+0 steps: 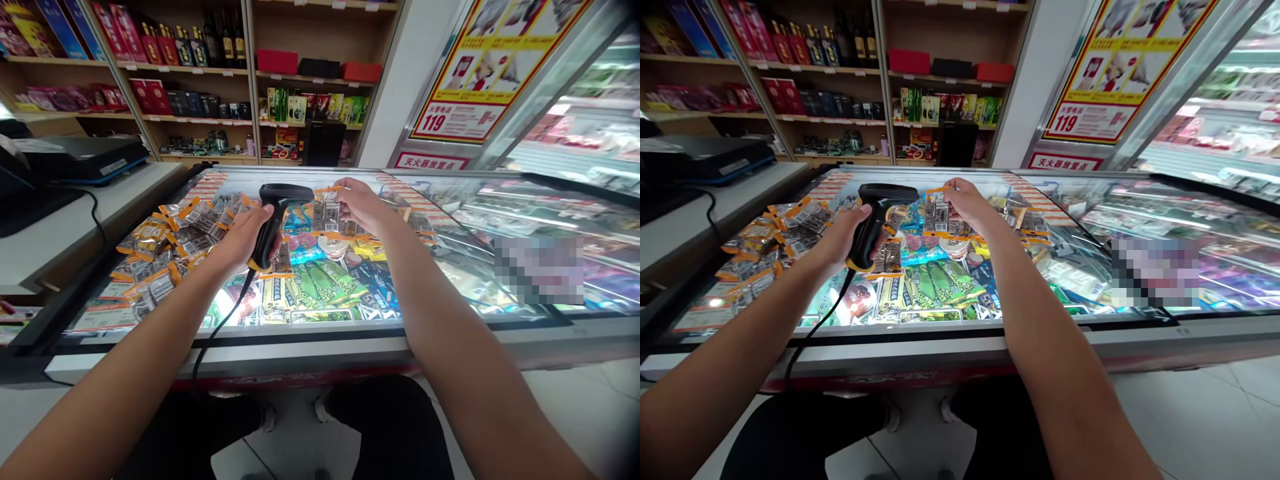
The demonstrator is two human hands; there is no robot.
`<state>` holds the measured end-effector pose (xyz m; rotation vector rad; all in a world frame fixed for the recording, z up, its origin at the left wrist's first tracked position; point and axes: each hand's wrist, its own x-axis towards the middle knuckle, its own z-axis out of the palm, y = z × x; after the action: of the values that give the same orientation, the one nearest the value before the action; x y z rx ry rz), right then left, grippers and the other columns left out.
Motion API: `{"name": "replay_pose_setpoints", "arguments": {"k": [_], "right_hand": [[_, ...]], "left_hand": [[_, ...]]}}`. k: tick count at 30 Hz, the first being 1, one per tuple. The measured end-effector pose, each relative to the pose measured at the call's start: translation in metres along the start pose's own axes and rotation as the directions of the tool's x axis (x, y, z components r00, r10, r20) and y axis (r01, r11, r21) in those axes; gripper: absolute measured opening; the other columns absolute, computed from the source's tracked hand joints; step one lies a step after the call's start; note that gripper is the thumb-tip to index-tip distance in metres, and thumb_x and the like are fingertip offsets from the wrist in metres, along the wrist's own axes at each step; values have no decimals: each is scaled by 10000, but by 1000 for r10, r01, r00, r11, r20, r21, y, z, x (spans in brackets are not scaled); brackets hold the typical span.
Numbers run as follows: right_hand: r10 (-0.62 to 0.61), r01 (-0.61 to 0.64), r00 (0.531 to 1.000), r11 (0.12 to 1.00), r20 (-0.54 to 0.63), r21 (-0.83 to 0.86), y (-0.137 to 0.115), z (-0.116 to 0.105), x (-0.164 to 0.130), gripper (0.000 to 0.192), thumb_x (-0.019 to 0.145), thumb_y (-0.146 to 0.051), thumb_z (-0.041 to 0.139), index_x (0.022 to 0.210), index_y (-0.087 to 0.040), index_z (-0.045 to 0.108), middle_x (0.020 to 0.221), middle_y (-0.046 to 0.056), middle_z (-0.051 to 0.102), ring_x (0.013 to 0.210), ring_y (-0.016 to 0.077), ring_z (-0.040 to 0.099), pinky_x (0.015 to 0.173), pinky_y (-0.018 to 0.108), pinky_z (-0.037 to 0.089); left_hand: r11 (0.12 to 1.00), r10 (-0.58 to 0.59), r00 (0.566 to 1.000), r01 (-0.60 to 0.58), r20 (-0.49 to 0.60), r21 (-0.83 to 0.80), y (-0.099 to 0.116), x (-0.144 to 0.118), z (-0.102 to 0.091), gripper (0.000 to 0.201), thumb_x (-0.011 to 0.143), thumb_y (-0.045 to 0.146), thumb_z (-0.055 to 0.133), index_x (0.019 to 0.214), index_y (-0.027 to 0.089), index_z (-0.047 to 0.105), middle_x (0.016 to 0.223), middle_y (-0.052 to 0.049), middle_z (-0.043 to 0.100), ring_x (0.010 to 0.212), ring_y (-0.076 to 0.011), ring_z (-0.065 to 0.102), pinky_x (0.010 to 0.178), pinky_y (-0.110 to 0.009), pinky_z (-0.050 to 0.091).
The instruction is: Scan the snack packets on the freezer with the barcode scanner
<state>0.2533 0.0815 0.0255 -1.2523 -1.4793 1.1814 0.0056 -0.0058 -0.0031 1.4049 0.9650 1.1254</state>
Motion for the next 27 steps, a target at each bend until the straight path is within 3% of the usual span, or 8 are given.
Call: {"name": "replay_pose_setpoints", "arguments": {"k": [5,14,17,19,22,24,27], "right_hand": [[-32,45,991,995,-132,93,5,0,9,187,787,-184,614,877,-254,467,666,-68,426,562,105,428,589,232,449],[-20,31,990,997,-142,77,8,0,14,157,828,-182,578,865,-257,445,658,-74,391,553,104,426,594,215,446],[-16,14,989,1000,-146,-18,5,-1,12,91,873,-186,515,880,-257,459,647,-71,393,562,116,448,621,227,458],[-54,18,981,981,-184,-193,5,-6,11,68,925,-247,479,858,-250,487,647,-51,417,599,138,486,650,250,467],[-73,-62,972,833,-221,-550,11,-20,11,149,940,-311,524,837,-216,577,760,33,595,782,207,613,765,309,492],[-25,-191,960,673,-280,-714,17,-29,11,157,906,-303,614,989,-174,647,1028,143,698,1032,296,651,908,389,492],[-65,-308,922,478,-382,-823,20,-28,8,467,890,-267,676,1323,-115,589,1416,278,557,1355,418,485,1081,553,401]], "left_hand": [[998,-53,983,48,174,36,-7,-2,2,533,941,635,488,677,177,549,554,-57,617,408,-131,552,400,-238,419],[997,-78,949,71,305,35,-9,-3,11,566,917,711,504,816,163,601,558,-32,607,417,-139,532,426,-256,437],[995,-90,953,73,291,70,-10,-3,11,585,919,704,489,716,164,588,544,-48,600,407,-137,526,427,-261,424],[995,-97,959,88,264,49,-11,-3,11,566,914,676,507,680,167,581,540,-49,594,400,-133,524,417,-257,405],[994,-100,976,106,193,-20,-9,-5,11,485,885,628,561,706,178,566,532,-29,579,392,-125,507,403,-248,376],[993,-95,986,104,139,-56,-5,-6,11,431,882,600,565,747,191,549,528,-13,568,393,-120,490,406,-245,361],[992,-88,994,93,57,-88,1,-7,8,351,915,553,513,832,213,540,534,6,559,415,-121,473,425,-245,348]]}}
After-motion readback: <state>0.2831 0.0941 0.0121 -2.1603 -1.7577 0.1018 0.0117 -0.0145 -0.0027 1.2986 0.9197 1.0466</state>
